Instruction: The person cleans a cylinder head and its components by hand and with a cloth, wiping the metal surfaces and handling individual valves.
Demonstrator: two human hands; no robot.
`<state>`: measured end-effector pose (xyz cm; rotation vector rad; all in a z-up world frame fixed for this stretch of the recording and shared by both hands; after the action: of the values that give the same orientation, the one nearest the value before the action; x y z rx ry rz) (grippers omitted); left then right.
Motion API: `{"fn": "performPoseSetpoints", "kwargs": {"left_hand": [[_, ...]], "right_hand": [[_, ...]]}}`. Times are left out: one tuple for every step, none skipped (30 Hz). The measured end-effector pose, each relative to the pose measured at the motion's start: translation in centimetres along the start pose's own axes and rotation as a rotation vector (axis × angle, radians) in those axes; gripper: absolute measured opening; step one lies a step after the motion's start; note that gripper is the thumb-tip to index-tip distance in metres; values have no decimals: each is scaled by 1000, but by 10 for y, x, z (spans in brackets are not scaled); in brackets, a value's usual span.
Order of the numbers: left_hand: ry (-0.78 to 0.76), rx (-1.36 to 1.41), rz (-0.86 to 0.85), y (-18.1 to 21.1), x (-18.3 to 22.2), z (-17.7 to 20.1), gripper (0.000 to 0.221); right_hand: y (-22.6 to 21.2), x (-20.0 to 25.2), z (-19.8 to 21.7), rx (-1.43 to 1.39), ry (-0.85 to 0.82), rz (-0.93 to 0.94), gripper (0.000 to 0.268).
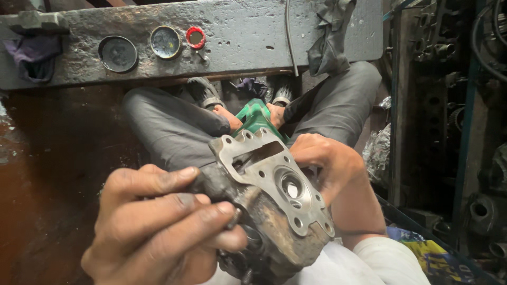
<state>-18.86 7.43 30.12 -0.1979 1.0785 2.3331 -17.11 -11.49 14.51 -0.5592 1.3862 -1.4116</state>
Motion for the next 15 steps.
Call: {"fn": "performPoseSetpoints", "kwargs": {"left_hand": [[-12, 10, 22, -4, 0, 1, 21], [-24, 19, 44, -7, 0, 2, 21], [13, 15, 44, -8, 1, 3, 22], [50, 8, 43, -11, 1, 3, 23], [88, 2, 42, -15, 2, 3, 24], [106, 23, 1, -18, 2, 3, 23], [123, 44, -41, -24, 0, 3, 23], [141, 64, -83, -26, 0, 4, 23], [170, 100, -40, -32, 2, 5, 21], [205, 143, 5, -36, 5, 4, 21], [241, 206, 26, -41, 8, 2, 22], [286, 269, 47, -46, 11, -1, 24], [331, 350, 45, -53, 11, -4, 27], [355, 412, 39, -58, 12, -7, 30], [380, 473, 32, -63, 12, -10, 33]], "right_hand": [[-3, 2, -2, -2, 10, -7, 55], [-4, 2, -1, -7, 17, -5, 55], [-6, 4, 0, -15, 19, -2, 55], [-6, 4, 3, -25, 10, 12, 56], [-5, 4, 7, -46, -8, 29, 56], [-6, 4, 11, -69, -26, 52, 56], [-6, 3, 13, -67, -25, 45, 56], [-7, 1, 15, -64, -19, 26, 57], [-11, -1, 14, -18, 6, -12, 52], [-15, 6, 18, 81, 241, -205, 49], [-36, 19, 5, 180, 476, -398, 47], [-54, 34, 4, 282, 704, -590, 46], [-61, 26, 9, 346, 670, -558, 50], [-66, 19, 12, 400, 636, -522, 54], [-70, 14, 14, 452, 601, -485, 59]]}}
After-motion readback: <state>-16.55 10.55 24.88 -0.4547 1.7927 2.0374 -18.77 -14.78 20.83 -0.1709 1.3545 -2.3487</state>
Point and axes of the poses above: each hand's wrist, its own x-axis away from the middle knuckle, its own z-axis out of the back of the hand, y = z × x, the point moved 9 cm from there along -x, towards the middle knuckle, and after that the axes turned 15 degrees about -y, right-handed, at the moved point
